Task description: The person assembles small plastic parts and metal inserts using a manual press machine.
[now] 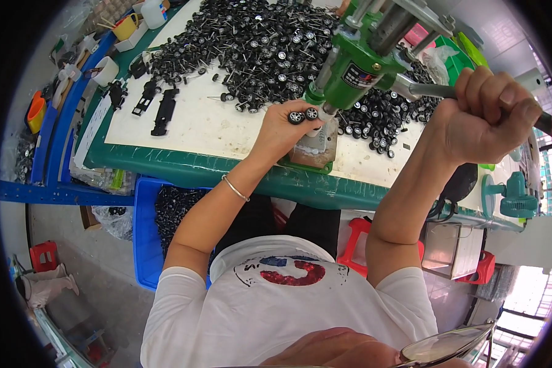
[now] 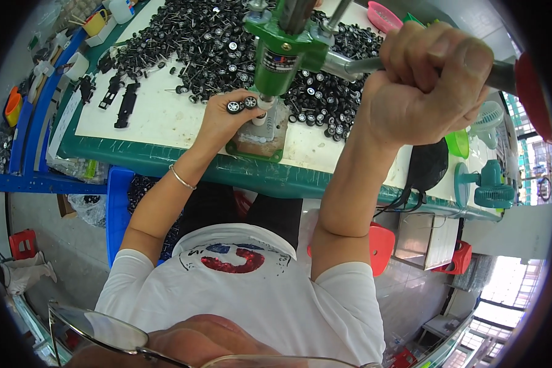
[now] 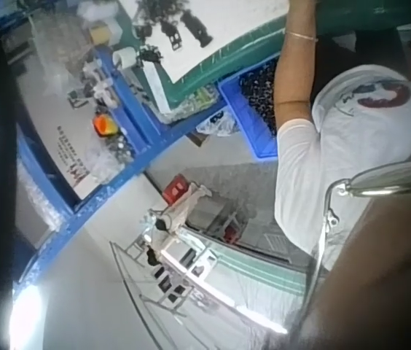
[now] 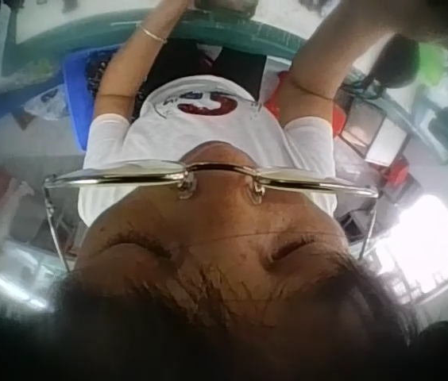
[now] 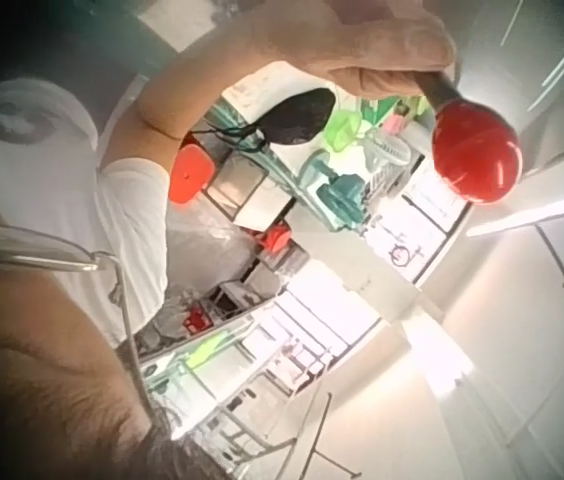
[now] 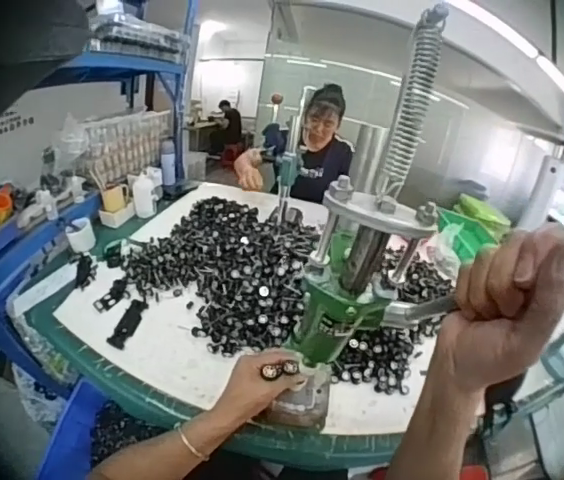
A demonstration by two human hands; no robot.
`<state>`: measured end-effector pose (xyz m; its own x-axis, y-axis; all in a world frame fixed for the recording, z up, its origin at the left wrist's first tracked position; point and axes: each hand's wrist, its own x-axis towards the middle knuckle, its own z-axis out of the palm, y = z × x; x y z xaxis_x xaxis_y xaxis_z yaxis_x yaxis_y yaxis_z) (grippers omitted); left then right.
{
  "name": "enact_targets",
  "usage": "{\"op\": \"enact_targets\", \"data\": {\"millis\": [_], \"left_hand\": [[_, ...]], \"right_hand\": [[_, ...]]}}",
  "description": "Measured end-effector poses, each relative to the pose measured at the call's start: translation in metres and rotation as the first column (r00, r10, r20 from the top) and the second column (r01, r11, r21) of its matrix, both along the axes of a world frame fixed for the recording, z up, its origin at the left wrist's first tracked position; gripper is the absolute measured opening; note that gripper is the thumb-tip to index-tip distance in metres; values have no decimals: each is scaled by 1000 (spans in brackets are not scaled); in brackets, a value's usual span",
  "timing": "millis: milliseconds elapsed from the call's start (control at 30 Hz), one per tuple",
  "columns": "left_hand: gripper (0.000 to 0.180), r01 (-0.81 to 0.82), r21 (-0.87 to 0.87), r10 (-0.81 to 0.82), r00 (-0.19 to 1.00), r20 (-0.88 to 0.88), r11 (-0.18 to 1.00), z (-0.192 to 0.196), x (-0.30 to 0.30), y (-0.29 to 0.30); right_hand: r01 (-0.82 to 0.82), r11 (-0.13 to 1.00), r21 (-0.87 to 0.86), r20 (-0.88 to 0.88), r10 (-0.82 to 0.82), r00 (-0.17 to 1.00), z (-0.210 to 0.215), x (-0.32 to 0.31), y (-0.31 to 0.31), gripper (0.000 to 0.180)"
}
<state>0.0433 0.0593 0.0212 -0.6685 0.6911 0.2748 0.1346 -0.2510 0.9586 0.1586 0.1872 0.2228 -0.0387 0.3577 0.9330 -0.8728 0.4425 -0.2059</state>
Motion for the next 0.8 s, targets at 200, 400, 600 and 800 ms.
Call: {"op": "enact_targets", "data": {"millis": [200,400,600,800], "left_hand": [[27,41,15,-43,981,190,999,-4,10,2],[25,16,62,-35,945,324,998,-3,13,-1],[20,-111,152,-11,773,634,982,-10,-16,-27],[18,-124,-315,173,976,131,941,-20,-48,-56]], "right_hand": [[-20,998,-59,162,29,986,6,1,9,29],[226,926,-303,536,-31,843,39,-41,52,23],[-15,894,-447,561,293,775,21,-62,102,22],[138,904,-404,556,123,822,-3,-37,76,24]]}}
